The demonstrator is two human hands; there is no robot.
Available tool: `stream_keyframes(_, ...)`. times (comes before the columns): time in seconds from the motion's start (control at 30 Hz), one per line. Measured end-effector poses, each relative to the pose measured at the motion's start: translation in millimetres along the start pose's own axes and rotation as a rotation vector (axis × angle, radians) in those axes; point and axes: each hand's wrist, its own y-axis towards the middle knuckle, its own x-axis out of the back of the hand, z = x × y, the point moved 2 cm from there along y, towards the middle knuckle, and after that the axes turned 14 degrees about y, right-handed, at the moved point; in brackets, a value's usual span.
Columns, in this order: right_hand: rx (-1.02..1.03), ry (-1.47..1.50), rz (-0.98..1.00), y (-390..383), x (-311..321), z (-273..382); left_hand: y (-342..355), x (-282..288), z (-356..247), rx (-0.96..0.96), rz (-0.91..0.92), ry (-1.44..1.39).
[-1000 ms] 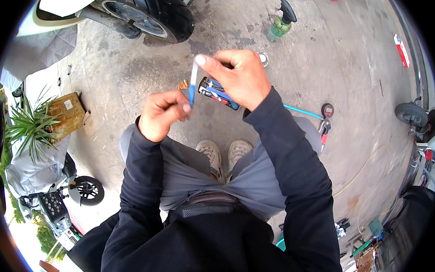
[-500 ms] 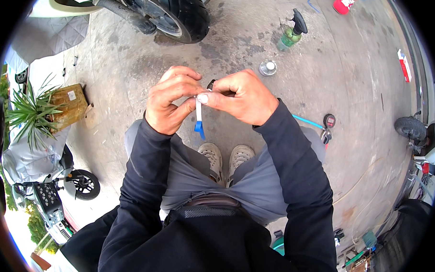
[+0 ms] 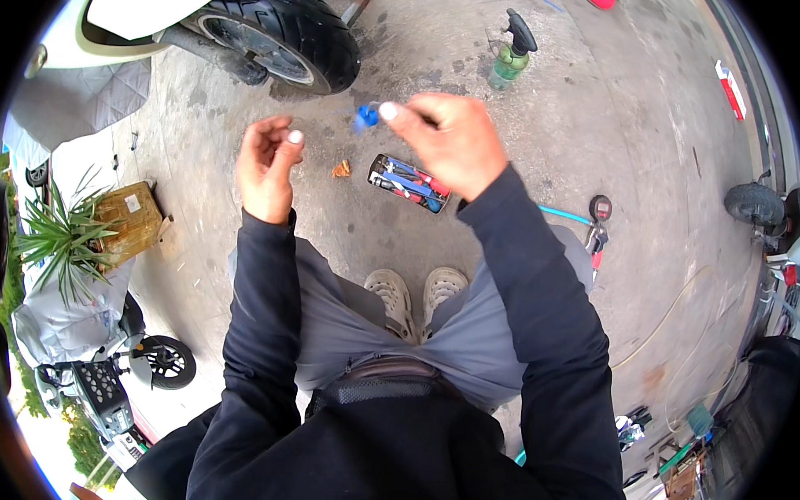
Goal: The person removes the valve cap from a motorcycle tire, applies sealant from a can into the valve stem, and then uses a tire lever to pry the tire bead. Finally, they attach an air hose to the valve to inflate the tire.
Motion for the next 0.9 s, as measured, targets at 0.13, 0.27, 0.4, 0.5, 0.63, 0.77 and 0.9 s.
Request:
stream_keyframes(0.13,0.088,-0.139,-0.035,-5.7,-33.2,3.9,-17.1,-11.9,-2.4,-0.021,0.1,-0.07)
stream_keyframes(0.27,0.237,-0.254,-0.069,-9.1,-52.3,7.6,-28.8,-44.3,-16.5,0.007,0.09,-0.26)
stream_keyframes(0.4,0.351,-0.356,-0.12,-8.5,-64.7,3.3,-24.3,-43.9,-13.8,0.024,-0.023,-0.194)
stream_keyframes(0.5,0.378,-0.379,-0.149,-6.6,-74.1,-0.4,-23.0,-43.0,-11.0,0.035,-0.093,-0.216)
stream_keyframes(0.63,0.374,-0.381,-0.191,-5.6,-82.5,-0.8,-21.3,-48.8,-3.3,0.009,-0.202,-0.176)
stream_keyframes(0.77,0.328,-0.351,-0.191,-4.9,-84.8,1.0,-19.0,-49.1,-2.8,0.014,-0.251,-0.17)
stream_keyframes(0.9,0.146,-0.276,-0.156,-4.3,-82.7,-6.7,-20.9,-53.2,-4.6,-0.028,-0.255,-0.144)
